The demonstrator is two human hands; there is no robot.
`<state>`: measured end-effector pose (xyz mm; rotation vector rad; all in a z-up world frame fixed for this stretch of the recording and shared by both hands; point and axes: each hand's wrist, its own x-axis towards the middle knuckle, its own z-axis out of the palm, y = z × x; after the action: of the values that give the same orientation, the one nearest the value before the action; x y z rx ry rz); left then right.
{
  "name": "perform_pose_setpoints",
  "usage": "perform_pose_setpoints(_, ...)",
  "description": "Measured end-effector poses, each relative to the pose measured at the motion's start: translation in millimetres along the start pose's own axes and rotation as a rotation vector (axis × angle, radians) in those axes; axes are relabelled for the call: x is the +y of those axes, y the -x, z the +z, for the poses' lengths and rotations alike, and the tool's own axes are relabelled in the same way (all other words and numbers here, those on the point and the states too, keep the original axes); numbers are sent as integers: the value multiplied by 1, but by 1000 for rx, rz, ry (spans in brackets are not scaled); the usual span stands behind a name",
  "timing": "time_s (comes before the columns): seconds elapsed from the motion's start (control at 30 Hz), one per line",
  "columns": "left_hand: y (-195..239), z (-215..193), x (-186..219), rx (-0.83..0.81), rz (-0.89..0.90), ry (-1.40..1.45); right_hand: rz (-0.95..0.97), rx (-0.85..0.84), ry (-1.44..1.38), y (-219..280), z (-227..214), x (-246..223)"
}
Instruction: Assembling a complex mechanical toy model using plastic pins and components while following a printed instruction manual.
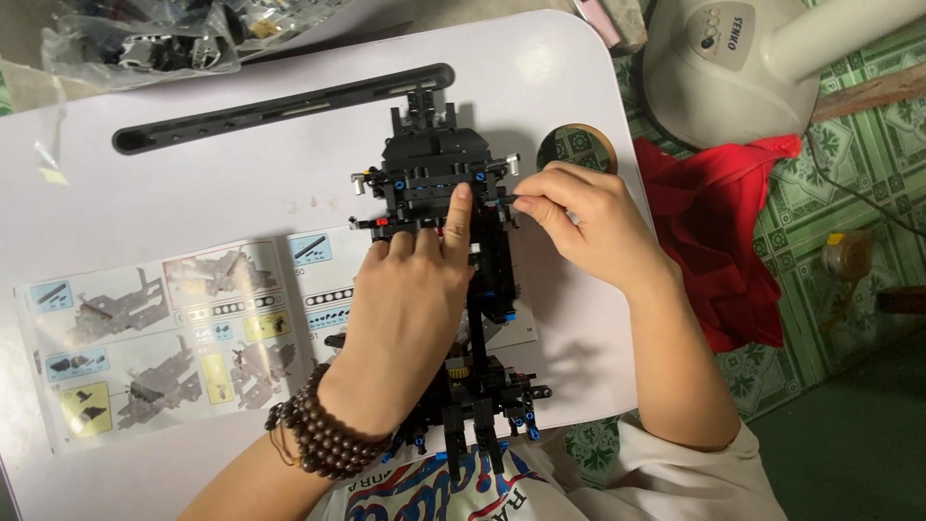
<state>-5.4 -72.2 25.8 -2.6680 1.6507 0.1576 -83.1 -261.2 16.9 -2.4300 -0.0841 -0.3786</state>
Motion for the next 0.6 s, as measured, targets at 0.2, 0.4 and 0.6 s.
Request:
perform_pose_setpoints(0.2,-1,10,1,54,-11,-55,29,3,5,0,2,-2)
perform_pose_setpoints(0.4,-1,11,6,-7,-32,-81,8,55,43,1,4,1)
perform_pose_setpoints(0.6,-1,9,8,-55,-23,-68,31,28,38,3,5,5)
